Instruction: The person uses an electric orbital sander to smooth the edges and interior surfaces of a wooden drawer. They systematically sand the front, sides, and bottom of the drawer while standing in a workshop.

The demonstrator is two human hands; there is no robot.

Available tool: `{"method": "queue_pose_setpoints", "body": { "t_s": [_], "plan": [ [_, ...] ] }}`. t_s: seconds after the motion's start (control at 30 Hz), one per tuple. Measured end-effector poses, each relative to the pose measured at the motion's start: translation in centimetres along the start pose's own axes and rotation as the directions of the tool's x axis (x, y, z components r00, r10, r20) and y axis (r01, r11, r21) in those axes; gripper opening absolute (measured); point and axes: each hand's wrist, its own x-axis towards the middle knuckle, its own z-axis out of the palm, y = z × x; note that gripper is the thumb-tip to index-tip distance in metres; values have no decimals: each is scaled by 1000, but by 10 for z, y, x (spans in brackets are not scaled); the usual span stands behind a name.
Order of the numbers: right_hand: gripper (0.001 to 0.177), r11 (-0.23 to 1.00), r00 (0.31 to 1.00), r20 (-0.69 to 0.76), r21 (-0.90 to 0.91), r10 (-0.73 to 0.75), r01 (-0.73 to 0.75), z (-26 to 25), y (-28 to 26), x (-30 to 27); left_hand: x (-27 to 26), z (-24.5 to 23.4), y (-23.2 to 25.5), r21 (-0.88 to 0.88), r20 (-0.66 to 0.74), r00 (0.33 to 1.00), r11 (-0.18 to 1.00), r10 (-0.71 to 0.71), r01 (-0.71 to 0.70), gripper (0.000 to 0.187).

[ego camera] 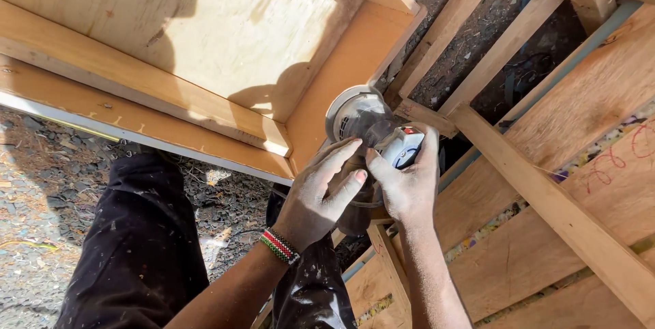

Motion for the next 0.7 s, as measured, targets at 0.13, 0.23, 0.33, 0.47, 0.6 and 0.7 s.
{"method": "queue_pose_setpoints", "body": {
  "t_s": [0.13, 0.23, 0.33, 0.47, 0.6, 0.7],
  "plan": [
    [71, 997, 999, 29, -67, 29, -27, 11, -11, -35, -16, 1, -9, 200, -54, 998, 979, 40, -28, 54],
    [73, 996, 1000, 12, -93, 5, -4, 10, -9, -27, -10, 2, -1, 162, -58, 998, 987, 7, 2, 56],
    [72, 998, 999, -22, -51, -35, 34, 4, -17, -4, 0, 2, 9, 91, 2, 1000, 996, 7, -7, 52],
    [55, 990, 994, 7, 89, -113, 112, -4, -34, 24, 6, 2, 12, 13, -105, 993, 998, -53, 55, 49],
    [58, 982, 991, -43, 136, -126, 131, 5, -49, 44, 12, -6, 3, 22, -245, 966, 995, -86, 95, 49],
    [60, 975, 983, -104, 149, -153, 168, 3, -52, 72, 13, -19, -3, 42, -288, 947, 986, -143, 162, 50]
  ]
}}
